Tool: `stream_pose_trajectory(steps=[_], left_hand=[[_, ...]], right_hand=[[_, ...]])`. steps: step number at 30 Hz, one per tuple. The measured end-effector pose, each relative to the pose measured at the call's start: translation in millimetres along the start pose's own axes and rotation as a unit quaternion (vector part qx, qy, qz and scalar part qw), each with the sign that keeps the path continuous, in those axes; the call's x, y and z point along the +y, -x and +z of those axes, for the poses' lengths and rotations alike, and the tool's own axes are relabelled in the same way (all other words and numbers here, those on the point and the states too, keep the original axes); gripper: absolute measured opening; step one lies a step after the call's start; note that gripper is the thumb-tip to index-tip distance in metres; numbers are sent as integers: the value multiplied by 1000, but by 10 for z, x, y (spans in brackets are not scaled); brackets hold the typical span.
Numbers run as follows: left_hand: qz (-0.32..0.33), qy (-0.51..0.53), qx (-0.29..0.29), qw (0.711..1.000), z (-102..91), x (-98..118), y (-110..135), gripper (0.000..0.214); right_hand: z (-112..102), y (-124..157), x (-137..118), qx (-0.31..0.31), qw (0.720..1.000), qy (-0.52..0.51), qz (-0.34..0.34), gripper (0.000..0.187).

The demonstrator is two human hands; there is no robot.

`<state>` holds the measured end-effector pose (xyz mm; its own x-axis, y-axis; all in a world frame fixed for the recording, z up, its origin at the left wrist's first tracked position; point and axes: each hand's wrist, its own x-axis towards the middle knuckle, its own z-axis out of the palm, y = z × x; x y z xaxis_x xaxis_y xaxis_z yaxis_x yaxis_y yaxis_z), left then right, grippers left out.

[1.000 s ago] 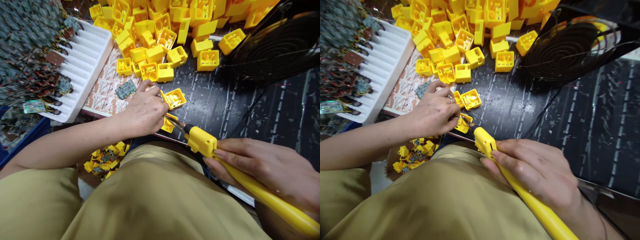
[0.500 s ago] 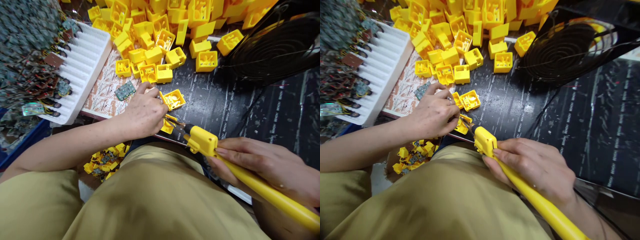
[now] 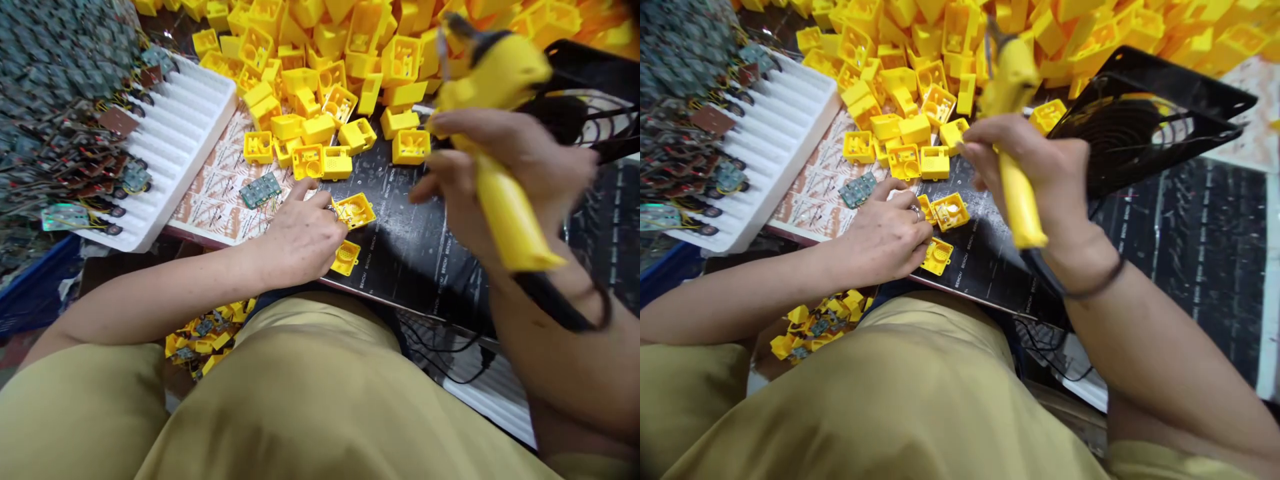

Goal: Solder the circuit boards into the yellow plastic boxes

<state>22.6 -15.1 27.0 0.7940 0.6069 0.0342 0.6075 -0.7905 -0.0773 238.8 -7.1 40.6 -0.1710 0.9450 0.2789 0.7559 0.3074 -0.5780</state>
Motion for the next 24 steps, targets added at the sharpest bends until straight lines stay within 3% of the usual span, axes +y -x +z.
stream_pose_trajectory(steps=[1,2,7,9,11,14,16,18,20,22,24], left_hand=[[-2,2,-4,1000,-3,3,-1,15],[-4,4,-6,1000,-5,5,-2,15],[-2,13,28,1000,17,-6,1,19],[1,13,38,999,37,-7,4,20],[-2,12,39,999,54,11,6,22],[-11,19,32,999,46,44,16,22],[-6,38,26,999,-2,8,31,24],[-11,78,37,996,-85,-130,60,28],[-55,111,68,990,-175,-363,118,29],[-119,104,87,984,-221,-628,204,29],[-132,72,40,988,-191,-836,303,29]], right_hand=[[83,-151,-8,18,1000,5,-21,41],[177,-294,-2,-38,997,42,-48,40],[646,-784,109,-135,983,81,-93,44],[701,-841,126,-156,980,78,-99,40],[622,-796,119,-148,983,66,-90,42],[324,-515,97,-95,992,15,-78,59],[128,-208,107,-56,995,-40,-73,49],[40,147,151,9,984,-173,-39,47],[88,498,210,17,979,-199,-39,52],[216,796,262,19,980,-194,-42,45],[334,1000,302,25,986,-154,-51,45]])
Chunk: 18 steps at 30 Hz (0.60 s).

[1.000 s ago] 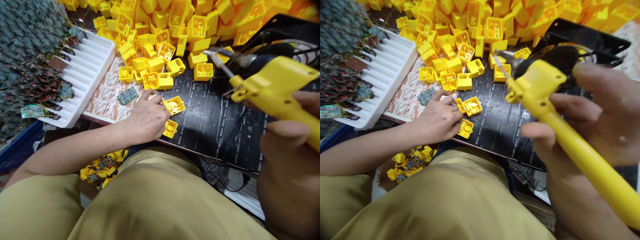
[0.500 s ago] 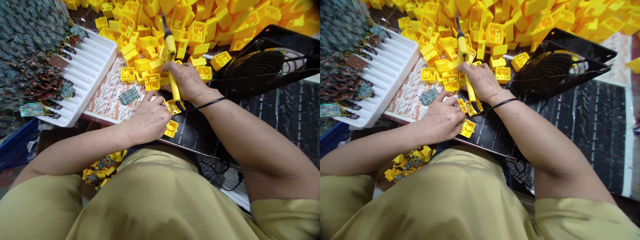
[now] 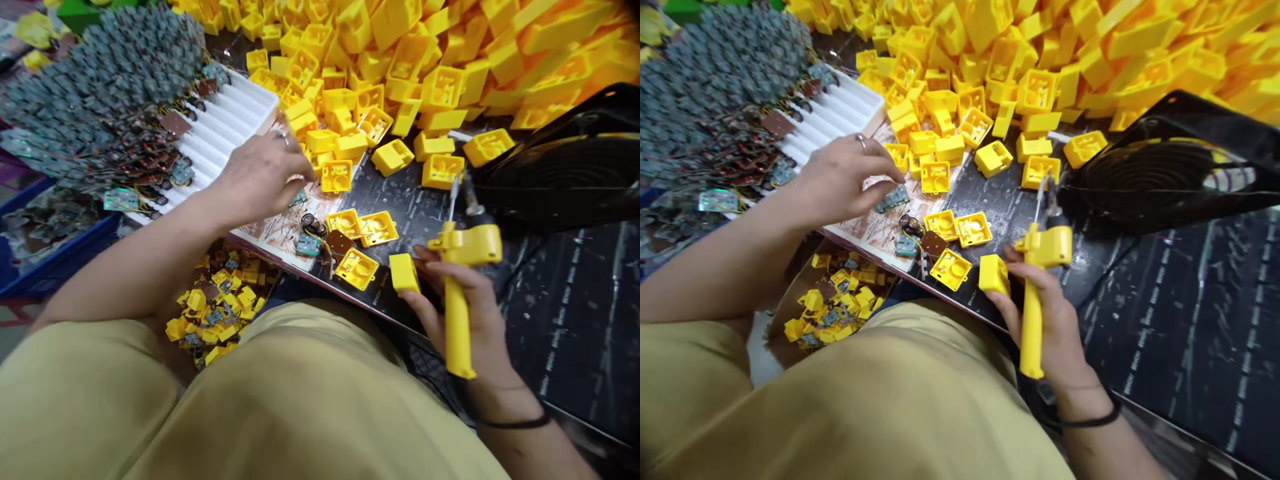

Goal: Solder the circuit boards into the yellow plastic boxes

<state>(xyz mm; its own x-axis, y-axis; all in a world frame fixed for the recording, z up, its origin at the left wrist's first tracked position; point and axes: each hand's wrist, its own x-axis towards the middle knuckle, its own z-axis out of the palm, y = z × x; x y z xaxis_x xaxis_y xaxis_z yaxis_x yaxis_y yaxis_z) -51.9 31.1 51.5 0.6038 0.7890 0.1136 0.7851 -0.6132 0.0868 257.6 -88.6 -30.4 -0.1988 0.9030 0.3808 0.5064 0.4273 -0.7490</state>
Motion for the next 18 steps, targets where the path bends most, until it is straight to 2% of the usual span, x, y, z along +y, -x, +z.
stream_pose_trajectory(steps=[2,4,7,9,13,16,18], left_hand=[[22,-30,-75,996,69,-138,76,29],[42,-39,-109,992,168,-194,174,26],[35,-27,-48,998,257,-207,310,22],[19,4,-13,1000,233,-202,356,22],[-31,107,-55,992,44,-149,296,24],[-33,163,-98,981,-52,-105,177,26],[-33,218,-114,969,-47,-110,112,27]], right_hand=[[16,110,42,5,998,57,-18,44],[-64,140,75,6,993,112,-41,44],[-278,122,97,-3,981,178,-75,54],[-388,97,87,-13,977,197,-81,66],[-380,2,50,-62,980,149,-114,74],[-302,-108,44,-115,972,143,-148,61],[-313,-157,49,-123,969,162,-139,51]])
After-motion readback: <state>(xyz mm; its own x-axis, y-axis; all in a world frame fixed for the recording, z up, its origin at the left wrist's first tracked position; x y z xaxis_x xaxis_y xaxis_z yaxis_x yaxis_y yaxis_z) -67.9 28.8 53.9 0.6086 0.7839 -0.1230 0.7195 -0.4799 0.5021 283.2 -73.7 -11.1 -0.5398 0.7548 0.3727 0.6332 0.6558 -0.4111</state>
